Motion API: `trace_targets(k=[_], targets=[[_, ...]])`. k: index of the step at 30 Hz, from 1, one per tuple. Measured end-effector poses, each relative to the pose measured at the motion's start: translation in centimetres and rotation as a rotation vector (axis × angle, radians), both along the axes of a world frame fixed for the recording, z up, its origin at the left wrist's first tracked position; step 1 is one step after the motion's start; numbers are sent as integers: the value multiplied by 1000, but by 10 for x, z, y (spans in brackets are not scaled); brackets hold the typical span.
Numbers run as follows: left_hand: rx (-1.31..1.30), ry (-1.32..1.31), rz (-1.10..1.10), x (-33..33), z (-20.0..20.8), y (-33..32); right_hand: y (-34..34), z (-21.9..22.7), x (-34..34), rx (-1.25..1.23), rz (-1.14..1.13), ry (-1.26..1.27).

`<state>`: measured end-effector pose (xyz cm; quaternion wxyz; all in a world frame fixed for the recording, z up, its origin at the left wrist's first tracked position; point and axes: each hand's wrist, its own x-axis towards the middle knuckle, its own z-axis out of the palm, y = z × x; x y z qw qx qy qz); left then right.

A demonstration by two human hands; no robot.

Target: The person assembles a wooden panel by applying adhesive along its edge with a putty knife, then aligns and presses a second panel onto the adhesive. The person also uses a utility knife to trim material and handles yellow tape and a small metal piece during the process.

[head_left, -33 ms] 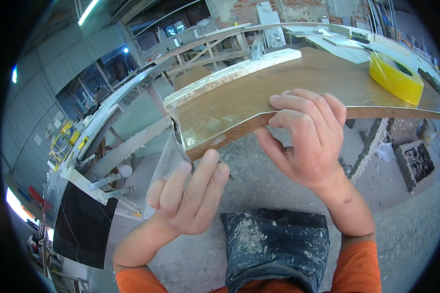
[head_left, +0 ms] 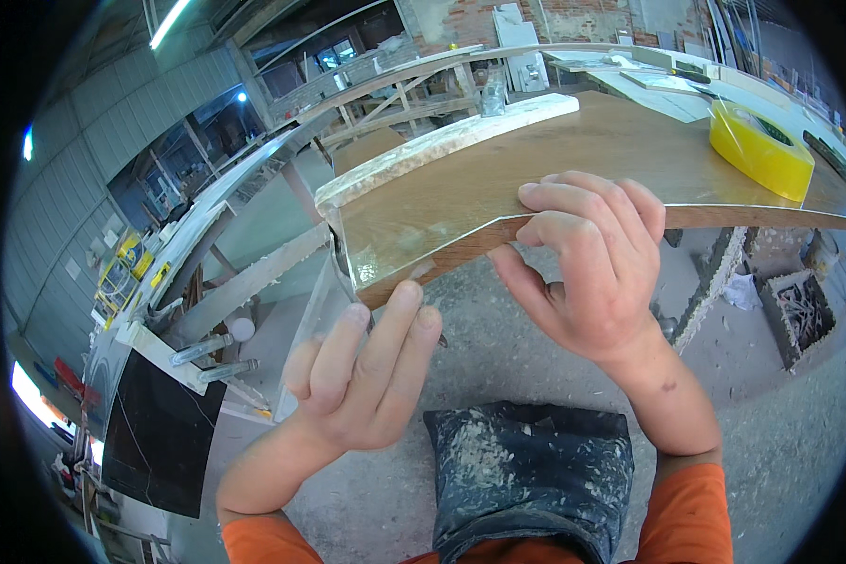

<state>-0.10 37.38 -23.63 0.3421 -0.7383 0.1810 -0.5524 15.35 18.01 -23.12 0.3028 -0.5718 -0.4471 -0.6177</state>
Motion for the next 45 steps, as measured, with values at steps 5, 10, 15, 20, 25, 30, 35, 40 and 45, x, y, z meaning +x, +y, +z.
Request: trace_targets(k=[5,10,15,20,25,30,35,40,45], targets=[[90,21,67,2,5,-2,2,-1,0,3,5,-1],[98,-24,111,7,12,-12,1,-2,-1,1,-14,6],[69,-24,113,8,14,-16,1,-3,1,0,-10,1],[-35,87,98,1,15,-20,2,-3,1,2,-8,-2],[-124,113,65,0,18,-23,2,-3,0,-6,-13,0],[-175,121,49,1,23,-26,2,-3,1,-2,-3,-5],[-147,57,19,12,28,-18,2,-2,0,1,-1,1],[-194,74,70,7,30,-22,1,-4,0,3,-2,15],[-217,128,129,1,39,-28,3,-1,-2,6,9,20]])
